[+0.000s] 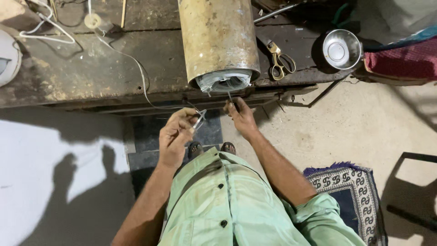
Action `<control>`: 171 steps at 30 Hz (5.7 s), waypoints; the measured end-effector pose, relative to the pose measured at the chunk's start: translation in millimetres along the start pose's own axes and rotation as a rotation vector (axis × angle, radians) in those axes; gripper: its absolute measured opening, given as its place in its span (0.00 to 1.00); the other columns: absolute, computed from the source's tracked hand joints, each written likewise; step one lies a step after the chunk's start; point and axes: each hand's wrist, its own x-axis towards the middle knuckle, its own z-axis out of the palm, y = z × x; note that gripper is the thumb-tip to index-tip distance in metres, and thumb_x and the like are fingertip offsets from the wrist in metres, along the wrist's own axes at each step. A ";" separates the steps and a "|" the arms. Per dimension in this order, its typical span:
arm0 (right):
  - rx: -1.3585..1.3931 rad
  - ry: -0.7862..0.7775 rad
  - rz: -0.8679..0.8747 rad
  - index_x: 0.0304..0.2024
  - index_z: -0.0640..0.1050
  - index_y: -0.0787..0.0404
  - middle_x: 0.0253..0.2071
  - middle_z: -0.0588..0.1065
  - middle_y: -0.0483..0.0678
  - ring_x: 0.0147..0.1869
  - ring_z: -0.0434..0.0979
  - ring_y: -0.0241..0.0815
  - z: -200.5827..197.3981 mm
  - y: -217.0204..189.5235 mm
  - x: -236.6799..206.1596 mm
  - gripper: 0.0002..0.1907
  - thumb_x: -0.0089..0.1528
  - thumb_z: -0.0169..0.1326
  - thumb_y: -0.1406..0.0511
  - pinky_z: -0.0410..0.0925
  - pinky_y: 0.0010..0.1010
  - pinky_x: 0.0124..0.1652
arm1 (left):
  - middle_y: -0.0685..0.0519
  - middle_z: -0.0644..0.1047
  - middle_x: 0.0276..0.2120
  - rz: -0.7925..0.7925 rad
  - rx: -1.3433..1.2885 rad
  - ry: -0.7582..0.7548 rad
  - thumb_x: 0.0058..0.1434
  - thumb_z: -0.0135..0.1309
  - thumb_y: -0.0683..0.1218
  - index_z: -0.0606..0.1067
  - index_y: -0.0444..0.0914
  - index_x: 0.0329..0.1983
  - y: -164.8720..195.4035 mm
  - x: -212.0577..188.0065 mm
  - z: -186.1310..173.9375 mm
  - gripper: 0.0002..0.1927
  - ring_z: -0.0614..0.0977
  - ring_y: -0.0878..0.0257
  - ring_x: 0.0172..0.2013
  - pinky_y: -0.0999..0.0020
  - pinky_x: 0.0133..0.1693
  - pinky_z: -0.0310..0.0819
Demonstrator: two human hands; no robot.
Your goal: The person winds white insulated wire around a cylindrical cardboard form on a workbench. They use a green-handled screwdriver to press and align the wire, then cut the wire with scissors and continue winding. The process repeats with additional wire segments.
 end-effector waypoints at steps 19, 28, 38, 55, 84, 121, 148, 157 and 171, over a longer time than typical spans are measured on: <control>-0.401 -0.100 0.164 0.70 0.61 0.69 0.67 0.66 0.61 0.70 0.66 0.52 -39.4 -17.3 7.4 0.48 0.57 0.70 0.55 0.62 0.42 0.65 | 0.40 0.78 0.42 -0.025 -0.524 0.188 0.63 0.51 0.39 0.69 0.37 0.33 12.9 -39.1 20.6 0.04 0.81 0.46 0.51 0.63 0.38 0.79; -0.450 -0.182 -0.062 0.49 0.82 0.60 0.47 0.79 0.52 0.48 0.79 0.45 -50.7 -105.8 -34.8 0.11 0.68 0.59 0.62 0.74 0.37 0.46 | 0.35 0.78 0.45 -0.099 -0.495 0.125 0.61 0.51 0.39 0.70 0.34 0.29 4.1 -35.7 30.2 0.05 0.82 0.50 0.47 0.68 0.35 0.78; -0.038 -0.831 -0.020 0.41 0.83 0.64 0.34 0.80 0.44 0.39 0.75 0.34 0.2 -119.5 -20.8 0.09 0.66 0.60 0.64 0.71 0.29 0.41 | 0.35 0.79 0.50 -0.187 -0.356 0.010 0.60 0.51 0.39 0.73 0.34 0.30 23.8 -11.9 13.3 0.03 0.79 0.65 0.34 0.75 0.33 0.73; 0.795 -0.654 0.168 0.37 0.80 0.65 0.53 0.74 0.56 0.33 0.72 0.35 -0.7 -124.3 -29.3 0.12 0.66 0.64 0.61 0.64 0.24 0.31 | 0.56 0.71 0.23 -0.517 -0.215 0.004 0.64 0.49 0.42 0.69 0.39 0.31 -43.4 -42.0 11.3 0.05 0.67 0.69 0.21 0.76 0.23 0.59; 0.375 -0.412 -0.140 0.42 0.77 0.67 0.55 0.78 0.53 0.52 0.77 0.38 -4.7 -92.9 -68.1 0.04 0.66 0.60 0.74 0.73 0.30 0.51 | 0.59 0.76 0.25 -0.306 0.309 0.194 0.67 0.58 0.43 0.82 0.32 0.42 -26.9 -51.5 67.0 0.09 0.72 0.73 0.25 0.77 0.26 0.65; 0.089 -0.507 -0.145 0.37 0.81 0.68 0.33 0.78 0.47 0.31 0.77 0.32 -14.5 -82.8 -41.3 0.04 0.64 0.62 0.71 0.73 0.24 0.30 | 0.50 0.76 0.28 0.178 0.828 0.155 0.59 0.65 0.41 0.82 0.37 0.45 -0.4 -37.9 64.2 0.11 0.76 0.60 0.25 0.68 0.28 0.70; 0.182 -0.335 -0.010 0.39 0.80 0.64 0.32 0.75 0.41 0.33 0.69 0.29 -34.4 -65.9 -12.2 0.04 0.65 0.61 0.68 0.66 0.22 0.32 | 0.46 0.79 0.31 0.322 0.876 0.199 0.57 0.65 0.41 0.81 0.35 0.42 -15.1 3.8 75.7 0.10 0.81 0.52 0.31 0.63 0.34 0.76; -0.060 -0.273 -0.139 0.38 0.80 0.64 0.31 0.75 0.39 0.33 0.69 0.27 -28.2 -74.1 -13.0 0.03 0.65 0.61 0.69 0.66 0.21 0.31 | 0.49 0.79 0.27 0.067 0.599 0.247 0.60 0.63 0.40 0.82 0.34 0.39 -19.1 0.6 72.8 0.06 0.81 0.62 0.27 0.68 0.31 0.73; -0.515 0.084 -0.087 0.48 0.79 0.67 0.34 0.73 0.51 0.33 0.69 0.37 -38.8 -42.2 -6.2 0.22 0.55 0.71 0.67 0.69 0.29 0.33 | 0.49 0.80 0.27 0.509 0.995 0.419 0.59 0.63 0.41 0.78 0.37 0.34 -36.4 63.7 78.8 0.05 0.82 0.56 0.26 0.64 0.28 0.75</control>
